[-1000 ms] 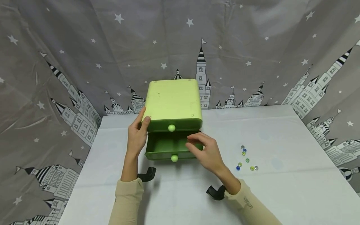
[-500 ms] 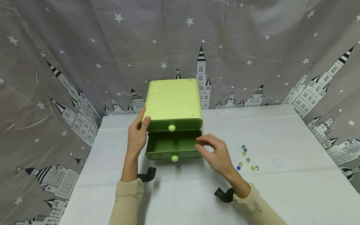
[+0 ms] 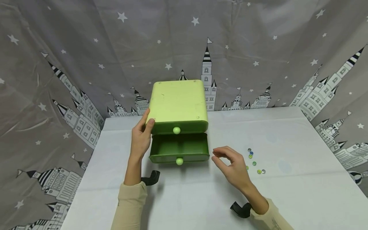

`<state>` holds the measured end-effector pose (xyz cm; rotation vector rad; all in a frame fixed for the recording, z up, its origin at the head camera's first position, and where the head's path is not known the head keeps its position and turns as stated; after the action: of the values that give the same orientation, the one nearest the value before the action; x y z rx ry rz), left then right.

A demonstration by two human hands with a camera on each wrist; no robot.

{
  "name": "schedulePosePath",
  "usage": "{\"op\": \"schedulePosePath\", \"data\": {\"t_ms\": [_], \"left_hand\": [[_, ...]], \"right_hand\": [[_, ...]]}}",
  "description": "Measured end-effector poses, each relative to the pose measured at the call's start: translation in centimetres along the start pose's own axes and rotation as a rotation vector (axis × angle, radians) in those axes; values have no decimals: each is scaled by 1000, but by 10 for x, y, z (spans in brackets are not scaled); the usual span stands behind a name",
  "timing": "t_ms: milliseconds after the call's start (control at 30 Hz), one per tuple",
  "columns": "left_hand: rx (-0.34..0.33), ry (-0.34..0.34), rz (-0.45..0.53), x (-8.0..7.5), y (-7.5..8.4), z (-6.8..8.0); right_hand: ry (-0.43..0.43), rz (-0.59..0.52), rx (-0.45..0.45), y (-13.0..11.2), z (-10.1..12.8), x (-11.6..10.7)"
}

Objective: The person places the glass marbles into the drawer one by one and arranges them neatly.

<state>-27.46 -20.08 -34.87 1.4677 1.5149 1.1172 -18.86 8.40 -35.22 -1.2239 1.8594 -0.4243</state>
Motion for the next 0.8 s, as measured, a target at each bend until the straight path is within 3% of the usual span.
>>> {"op": "schedulePosePath", "data": {"t_ms": [233, 533, 800], "left_hand": [[-2, 2, 3, 0, 1, 1], [1, 3, -13, 1, 1, 1], [7, 9, -22, 2, 4, 2]], "right_hand": [[27, 23, 10, 26, 20, -8], [4, 62, 101, 71, 47, -17], [87, 78, 187, 91, 57, -40]]}}
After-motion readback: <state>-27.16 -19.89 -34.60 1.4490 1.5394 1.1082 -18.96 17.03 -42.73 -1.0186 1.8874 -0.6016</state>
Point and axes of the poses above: each hand's wrist, its own z-axis away from the middle knuckle, its own x-axis out of the palm, y = z × x, the point moved 10 cm from there along -z, towards the middle knuckle, and after that the axes turned 13 degrees about z, right-handed, at the moved point
